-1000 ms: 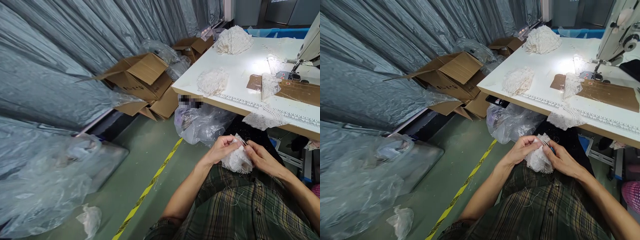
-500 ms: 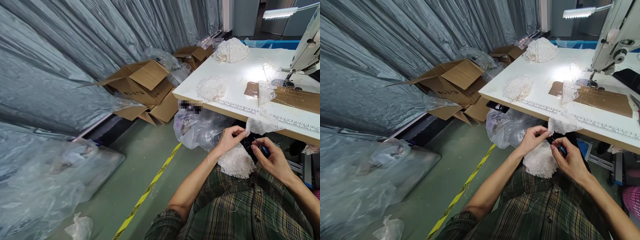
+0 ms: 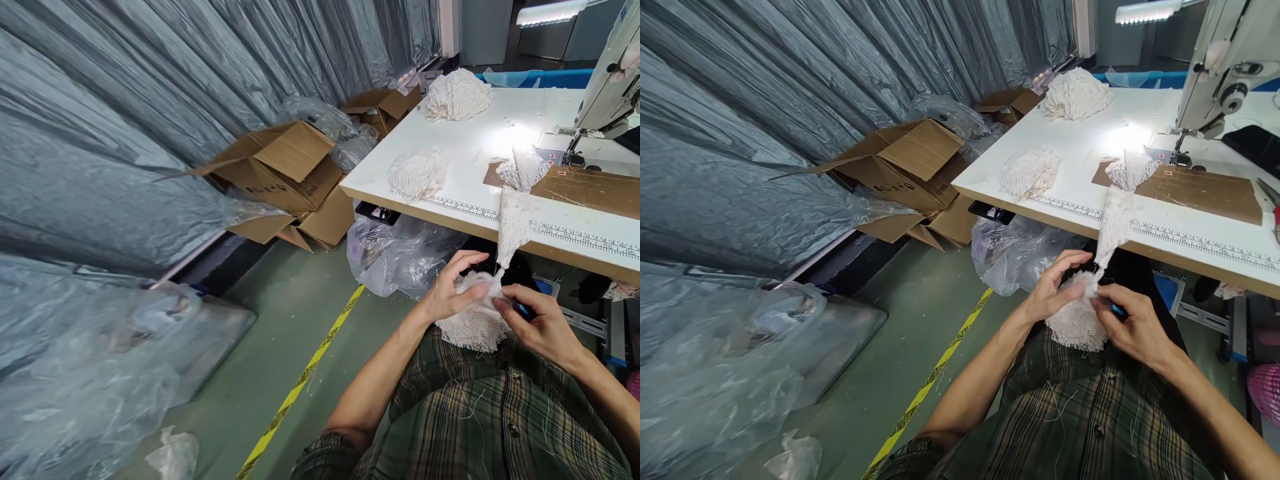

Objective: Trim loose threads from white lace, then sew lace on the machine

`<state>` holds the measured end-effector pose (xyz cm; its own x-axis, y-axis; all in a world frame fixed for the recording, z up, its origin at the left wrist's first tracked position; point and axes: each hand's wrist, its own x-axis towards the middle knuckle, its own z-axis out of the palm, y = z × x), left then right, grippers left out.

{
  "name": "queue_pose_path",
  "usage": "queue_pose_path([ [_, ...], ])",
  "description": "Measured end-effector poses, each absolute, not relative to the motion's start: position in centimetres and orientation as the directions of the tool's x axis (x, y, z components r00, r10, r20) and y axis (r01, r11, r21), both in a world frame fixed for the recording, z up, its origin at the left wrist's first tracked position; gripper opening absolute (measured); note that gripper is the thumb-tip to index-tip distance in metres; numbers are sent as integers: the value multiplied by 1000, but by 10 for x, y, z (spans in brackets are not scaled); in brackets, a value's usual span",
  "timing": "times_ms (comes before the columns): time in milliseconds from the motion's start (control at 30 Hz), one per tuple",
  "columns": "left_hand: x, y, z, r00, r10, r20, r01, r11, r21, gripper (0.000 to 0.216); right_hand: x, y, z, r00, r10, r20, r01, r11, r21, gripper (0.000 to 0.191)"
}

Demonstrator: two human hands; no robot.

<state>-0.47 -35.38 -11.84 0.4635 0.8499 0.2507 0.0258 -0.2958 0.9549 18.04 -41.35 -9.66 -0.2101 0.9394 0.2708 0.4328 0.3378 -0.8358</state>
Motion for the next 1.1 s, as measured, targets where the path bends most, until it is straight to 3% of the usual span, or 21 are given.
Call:
queue_pose_path([
  [133, -6, -353, -124, 725, 688, 32, -207, 172, 963, 54, 176, -421, -97, -405, 888, 219, 363, 376, -852, 21],
  [200, -6, -357, -125, 755, 656, -18, -225, 285, 932, 48, 177, -422, -98, -420, 883, 211, 348, 371, -861, 21],
  [300, -9, -361, -123, 672, 735, -89, -211, 306, 928, 42, 182, -420, -100, -377, 914, 148, 364, 293, -884, 24],
  [500, -16, -362, -122, 539, 817, -206, -70, 287, 955, 49, 184, -406, -105, -254, 967, -6, 460, 116, -880, 53],
  [1100, -11, -365, -116, 474, 855, -209, -136, 305, 942, 41, 170, -393, -110, -268, 964, 0, 500, 138, -855, 55],
])
